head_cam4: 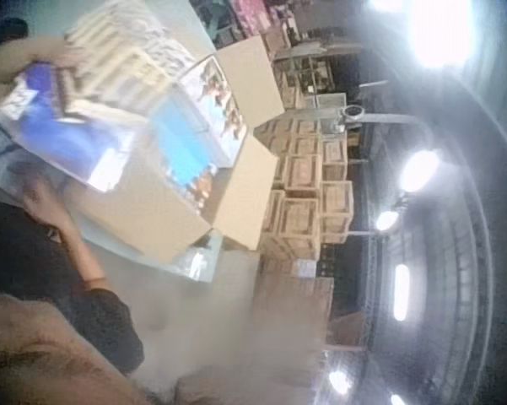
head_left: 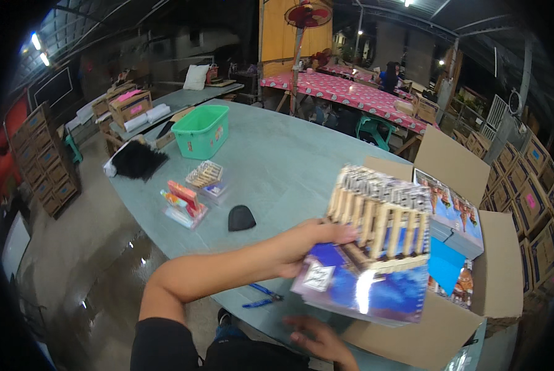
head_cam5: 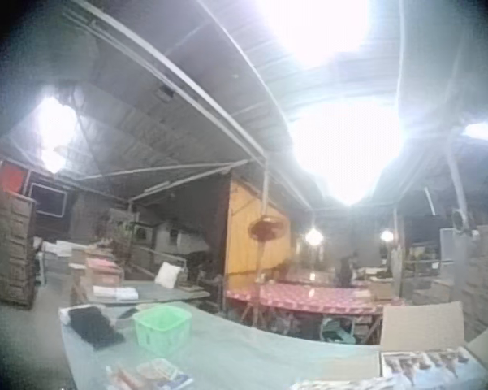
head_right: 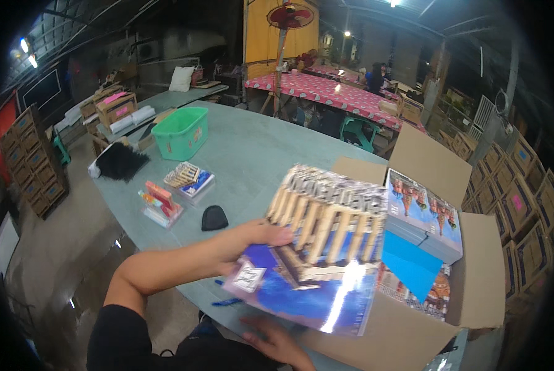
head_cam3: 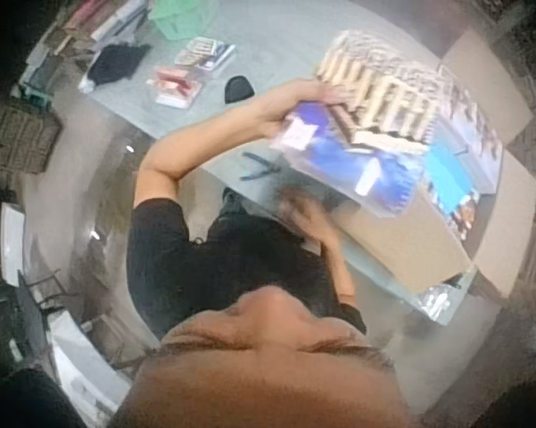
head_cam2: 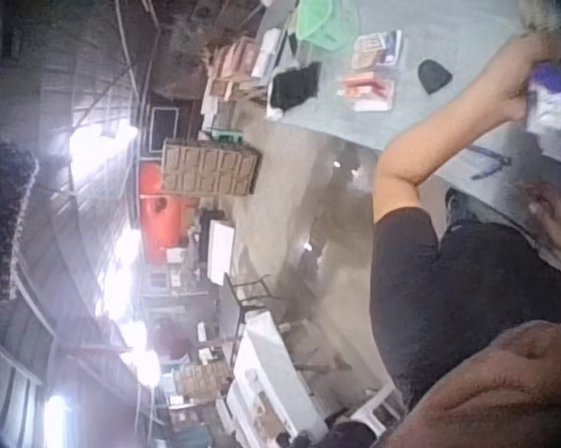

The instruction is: The person removes spiral notebooks from a cardboard box, stacks them on a table, and uses a pair of snips to trim the ends of the spiral bindings.

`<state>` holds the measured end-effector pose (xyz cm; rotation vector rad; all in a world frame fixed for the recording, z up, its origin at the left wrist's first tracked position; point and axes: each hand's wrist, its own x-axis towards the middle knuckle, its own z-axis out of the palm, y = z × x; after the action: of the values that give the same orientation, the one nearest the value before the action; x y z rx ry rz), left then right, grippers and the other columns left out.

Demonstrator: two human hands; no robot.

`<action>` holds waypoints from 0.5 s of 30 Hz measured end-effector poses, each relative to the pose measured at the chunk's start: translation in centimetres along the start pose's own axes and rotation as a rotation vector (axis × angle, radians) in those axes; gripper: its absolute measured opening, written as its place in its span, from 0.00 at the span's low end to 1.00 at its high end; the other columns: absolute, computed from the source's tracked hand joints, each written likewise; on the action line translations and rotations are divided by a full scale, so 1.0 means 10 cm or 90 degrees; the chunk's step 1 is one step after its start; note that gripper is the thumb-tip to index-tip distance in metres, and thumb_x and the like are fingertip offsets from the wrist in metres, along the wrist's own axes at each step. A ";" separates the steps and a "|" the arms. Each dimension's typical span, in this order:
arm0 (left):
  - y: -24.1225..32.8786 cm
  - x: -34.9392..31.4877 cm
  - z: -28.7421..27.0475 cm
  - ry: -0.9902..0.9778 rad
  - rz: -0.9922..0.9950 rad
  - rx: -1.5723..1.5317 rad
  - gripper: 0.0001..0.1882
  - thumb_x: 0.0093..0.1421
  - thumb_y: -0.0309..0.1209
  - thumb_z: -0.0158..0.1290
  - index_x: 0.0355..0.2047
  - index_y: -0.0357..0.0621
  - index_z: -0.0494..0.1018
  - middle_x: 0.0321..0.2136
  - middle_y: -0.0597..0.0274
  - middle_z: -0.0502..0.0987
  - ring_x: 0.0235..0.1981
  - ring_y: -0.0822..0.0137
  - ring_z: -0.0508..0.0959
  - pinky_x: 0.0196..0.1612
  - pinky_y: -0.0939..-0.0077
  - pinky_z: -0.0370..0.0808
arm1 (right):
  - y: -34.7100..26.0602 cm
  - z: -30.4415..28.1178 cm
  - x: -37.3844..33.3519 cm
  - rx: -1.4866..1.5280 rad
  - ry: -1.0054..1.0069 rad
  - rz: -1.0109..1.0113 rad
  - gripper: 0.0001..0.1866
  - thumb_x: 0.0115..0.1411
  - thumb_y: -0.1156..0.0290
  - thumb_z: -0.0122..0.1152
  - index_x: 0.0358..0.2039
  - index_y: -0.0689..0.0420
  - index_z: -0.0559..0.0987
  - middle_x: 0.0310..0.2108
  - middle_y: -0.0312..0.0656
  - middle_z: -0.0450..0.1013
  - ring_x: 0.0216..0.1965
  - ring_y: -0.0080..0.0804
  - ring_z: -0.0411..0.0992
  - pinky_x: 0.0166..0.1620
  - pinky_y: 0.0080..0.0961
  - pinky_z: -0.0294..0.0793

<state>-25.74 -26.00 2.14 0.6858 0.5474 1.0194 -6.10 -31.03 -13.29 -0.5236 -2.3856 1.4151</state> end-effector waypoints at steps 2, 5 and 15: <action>0.14 -0.31 -0.47 0.035 -0.004 -0.017 0.19 0.55 0.32 0.55 0.44 0.31 0.68 0.38 0.50 0.76 0.35 0.64 0.79 0.40 0.70 0.78 | 0.53 0.36 0.49 0.176 0.137 0.073 0.24 0.64 0.55 0.42 0.56 0.54 0.65 0.52 0.40 0.66 0.51 0.34 0.66 0.53 0.33 0.67; 0.41 -0.69 -1.16 0.067 -0.022 -0.007 0.19 0.56 0.31 0.54 0.44 0.31 0.68 0.39 0.50 0.76 0.36 0.63 0.79 0.41 0.69 0.78 | 0.53 0.49 1.21 0.779 0.273 -0.012 0.32 0.63 0.46 0.36 0.60 0.54 0.57 0.57 0.43 0.61 0.54 0.41 0.63 0.56 0.40 0.63; 1.21 -1.29 -3.10 0.248 0.196 0.001 0.27 0.54 0.29 0.57 0.51 0.36 0.60 0.43 0.54 0.72 0.41 0.64 0.75 0.45 0.70 0.74 | -0.13 1.25 3.04 0.978 0.269 -0.107 0.50 0.48 0.29 0.45 0.60 0.57 0.57 0.59 0.47 0.57 0.59 0.43 0.58 0.60 0.40 0.55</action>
<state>-59.82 -25.40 -8.48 0.5840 0.7959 1.4569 -38.75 -27.14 -15.32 -0.1217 -0.5583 2.1748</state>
